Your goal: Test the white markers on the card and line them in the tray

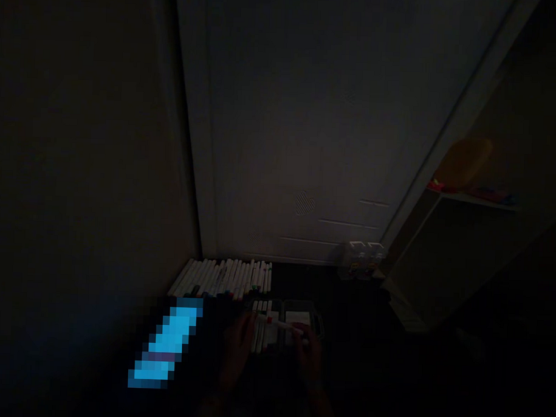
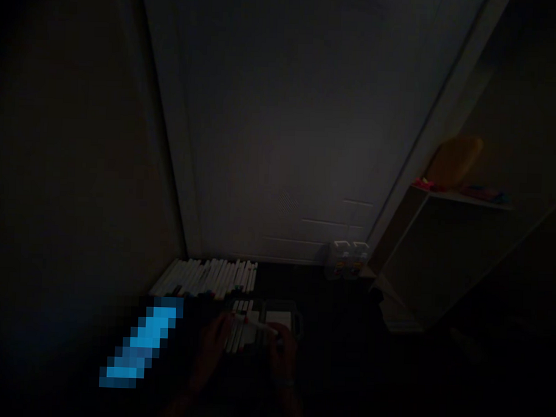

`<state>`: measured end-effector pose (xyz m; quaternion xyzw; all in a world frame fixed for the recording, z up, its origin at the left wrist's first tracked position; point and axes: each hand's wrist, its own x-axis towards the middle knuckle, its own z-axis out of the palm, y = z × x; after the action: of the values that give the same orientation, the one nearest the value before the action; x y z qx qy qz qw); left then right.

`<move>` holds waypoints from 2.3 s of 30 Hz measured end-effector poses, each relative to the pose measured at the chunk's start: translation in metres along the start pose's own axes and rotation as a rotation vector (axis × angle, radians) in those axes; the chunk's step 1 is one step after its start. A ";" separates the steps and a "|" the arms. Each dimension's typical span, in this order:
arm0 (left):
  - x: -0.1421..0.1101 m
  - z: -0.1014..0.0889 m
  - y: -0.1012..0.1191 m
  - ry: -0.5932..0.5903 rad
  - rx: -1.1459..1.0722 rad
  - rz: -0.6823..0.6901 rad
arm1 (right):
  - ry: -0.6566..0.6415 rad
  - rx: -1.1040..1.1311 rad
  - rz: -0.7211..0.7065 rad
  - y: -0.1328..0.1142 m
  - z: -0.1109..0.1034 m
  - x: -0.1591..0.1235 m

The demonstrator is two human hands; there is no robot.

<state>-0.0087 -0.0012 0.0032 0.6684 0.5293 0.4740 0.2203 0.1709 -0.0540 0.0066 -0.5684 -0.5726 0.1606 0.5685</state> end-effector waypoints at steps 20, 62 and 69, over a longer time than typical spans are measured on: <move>-0.010 0.015 -0.003 -0.205 0.589 0.498 | -0.113 -0.312 -0.302 0.008 0.011 -0.002; -0.009 0.006 -0.004 -0.198 0.728 0.563 | -0.374 -0.422 -0.403 0.005 0.018 -0.006; -0.011 0.004 0.002 -0.171 0.714 0.539 | -0.384 -0.416 -0.398 0.003 0.017 -0.007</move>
<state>-0.0043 -0.0109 -0.0010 0.8531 0.4466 0.2452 -0.1122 0.1559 -0.0512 -0.0047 -0.5088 -0.7893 0.0305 0.3424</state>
